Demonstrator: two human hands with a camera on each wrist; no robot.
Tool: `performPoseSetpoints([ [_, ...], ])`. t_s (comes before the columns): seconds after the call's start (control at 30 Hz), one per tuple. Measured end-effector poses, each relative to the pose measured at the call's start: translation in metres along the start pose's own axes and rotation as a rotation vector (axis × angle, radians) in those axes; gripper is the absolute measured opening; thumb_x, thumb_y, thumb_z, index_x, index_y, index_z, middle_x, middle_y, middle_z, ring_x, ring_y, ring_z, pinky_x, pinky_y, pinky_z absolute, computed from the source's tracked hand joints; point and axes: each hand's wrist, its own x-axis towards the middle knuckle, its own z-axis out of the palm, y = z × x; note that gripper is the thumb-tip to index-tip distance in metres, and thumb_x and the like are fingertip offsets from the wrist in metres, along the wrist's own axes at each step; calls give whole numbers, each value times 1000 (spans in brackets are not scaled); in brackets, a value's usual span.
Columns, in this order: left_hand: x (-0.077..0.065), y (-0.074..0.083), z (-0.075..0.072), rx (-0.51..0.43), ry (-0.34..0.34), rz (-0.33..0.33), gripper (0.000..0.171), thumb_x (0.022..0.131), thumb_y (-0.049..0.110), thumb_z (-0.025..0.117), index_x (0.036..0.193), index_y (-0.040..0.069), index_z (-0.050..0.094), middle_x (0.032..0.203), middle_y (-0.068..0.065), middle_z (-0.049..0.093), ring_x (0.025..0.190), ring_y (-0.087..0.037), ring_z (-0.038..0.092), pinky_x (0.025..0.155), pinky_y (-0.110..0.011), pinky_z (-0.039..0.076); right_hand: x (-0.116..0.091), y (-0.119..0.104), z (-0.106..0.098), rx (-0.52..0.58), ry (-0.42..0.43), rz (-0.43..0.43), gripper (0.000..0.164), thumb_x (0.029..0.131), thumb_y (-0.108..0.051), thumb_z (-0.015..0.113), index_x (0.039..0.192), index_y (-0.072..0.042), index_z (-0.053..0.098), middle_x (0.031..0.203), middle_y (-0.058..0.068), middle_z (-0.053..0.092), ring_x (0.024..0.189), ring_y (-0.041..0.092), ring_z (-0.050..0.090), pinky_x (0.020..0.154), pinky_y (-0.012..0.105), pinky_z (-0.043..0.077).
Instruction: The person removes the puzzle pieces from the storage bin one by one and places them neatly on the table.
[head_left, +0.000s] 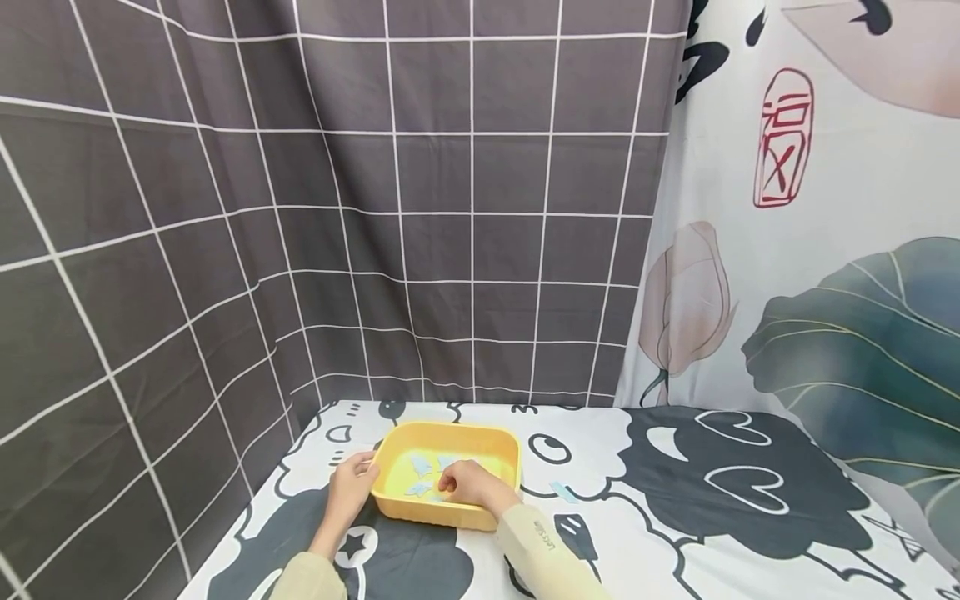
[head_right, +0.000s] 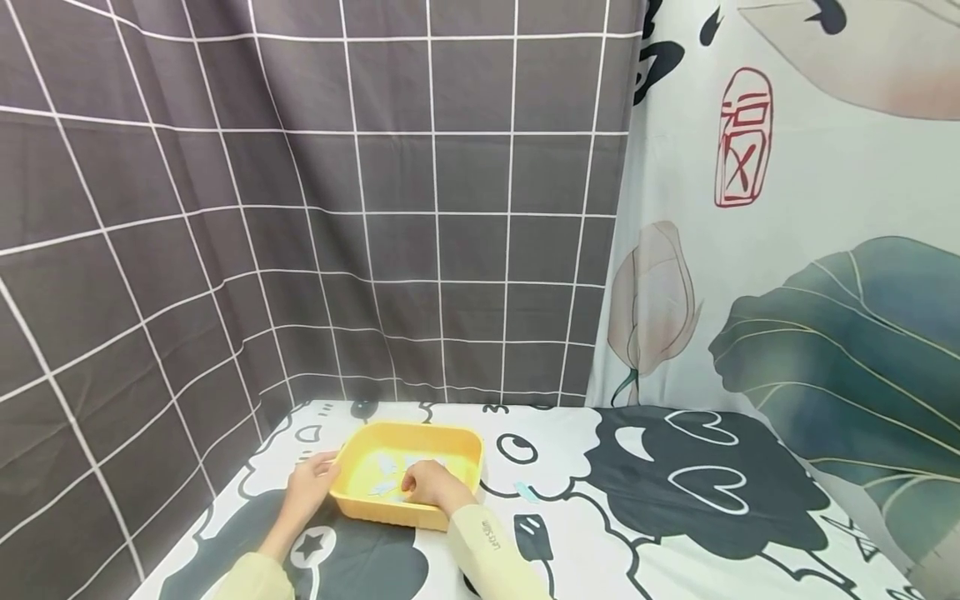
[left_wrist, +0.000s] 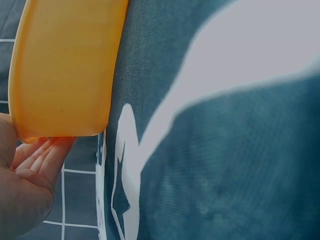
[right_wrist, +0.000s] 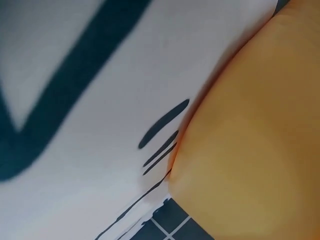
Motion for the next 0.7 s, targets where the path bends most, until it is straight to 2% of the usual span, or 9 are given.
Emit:
performPoseSetpoints([
  [0.2,0,-1,1,22,8,12,30,88,7,57,110,-10,67,102,-28,71,101,-43,69,83,-46,60,0,-3,1,14,-20,-31,14,78,5,71,88,-4,73,75,1,65,69,1,48,67,14,45],
  [0.47,2,-1,0,23,-9,-7,33,89,8,55,113,-12,65,104,-30,70,101,-42,68,84,-46,59,1,-4,0,77,-27,-19,14,76,9,69,82,-3,72,73,3,66,66,0,46,64,13,44],
  [0.7,3,-1,1,9,-5,-16,32,88,8,56,113,-12,65,105,-30,70,102,-42,68,85,-45,60,3,-4,0,54,-45,-36,13,77,10,67,80,-1,72,74,7,69,64,-1,46,63,11,44],
])
